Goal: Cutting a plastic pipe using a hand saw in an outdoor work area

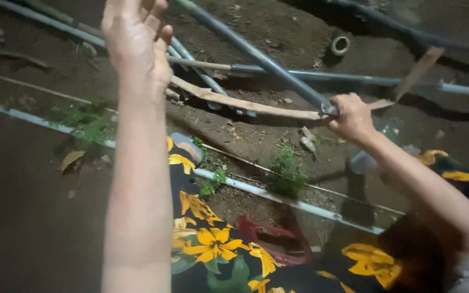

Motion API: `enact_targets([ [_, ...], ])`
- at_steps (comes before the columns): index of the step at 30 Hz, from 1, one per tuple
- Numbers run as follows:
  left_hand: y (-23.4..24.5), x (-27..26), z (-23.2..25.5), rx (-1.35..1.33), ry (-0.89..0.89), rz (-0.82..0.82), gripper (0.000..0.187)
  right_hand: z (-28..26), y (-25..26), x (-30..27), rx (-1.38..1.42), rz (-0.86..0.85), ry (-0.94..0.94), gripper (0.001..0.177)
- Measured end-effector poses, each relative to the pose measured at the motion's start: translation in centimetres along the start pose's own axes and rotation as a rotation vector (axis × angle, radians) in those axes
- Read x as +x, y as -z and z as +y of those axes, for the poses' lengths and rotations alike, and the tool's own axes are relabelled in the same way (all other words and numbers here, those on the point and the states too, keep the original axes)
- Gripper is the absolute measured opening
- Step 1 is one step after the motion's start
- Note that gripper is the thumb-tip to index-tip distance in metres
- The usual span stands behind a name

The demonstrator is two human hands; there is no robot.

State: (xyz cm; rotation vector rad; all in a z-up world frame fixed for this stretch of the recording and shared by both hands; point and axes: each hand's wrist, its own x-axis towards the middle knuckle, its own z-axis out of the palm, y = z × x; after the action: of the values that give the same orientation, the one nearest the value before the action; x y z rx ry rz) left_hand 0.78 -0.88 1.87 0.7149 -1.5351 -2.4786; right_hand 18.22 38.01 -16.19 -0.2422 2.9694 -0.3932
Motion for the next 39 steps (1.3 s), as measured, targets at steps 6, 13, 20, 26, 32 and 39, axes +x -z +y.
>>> enact_targets([
  [6,2.5,1.0,-0.4,-0.061,-0.076,-0.043,0.004,0.2,-5.1,2.6,-0.123,0.057,-0.008,0.017],
  [13,2.3,-1.3,3.1,-0.033,0.017,-0.02,0.042,2.7,-7.8,10.9,-0.439,0.446,0.196,0.019],
  [20,3.2,-1.1,3.1,-0.074,-0.072,-0.054,0.025,-1.5,-12.7,10.7,-0.622,0.374,0.158,0.022],
  [26,2.1,-2.4,3.2,-0.004,0.004,-0.018,0.032,-3.8,-24.3,5.2,-0.328,-0.259,-0.031,0.013],
  [32,2.3,-3.6,3.4,0.07,-0.015,-0.116,0.021,-7.8,-24.7,4.2,-0.089,-0.445,-0.138,0.021],
  [39,1.5,-4.5,3.4,-0.035,-0.013,-0.222,0.015,-11.9,-25.4,8.3,0.055,-0.626,-0.287,0.057],
])
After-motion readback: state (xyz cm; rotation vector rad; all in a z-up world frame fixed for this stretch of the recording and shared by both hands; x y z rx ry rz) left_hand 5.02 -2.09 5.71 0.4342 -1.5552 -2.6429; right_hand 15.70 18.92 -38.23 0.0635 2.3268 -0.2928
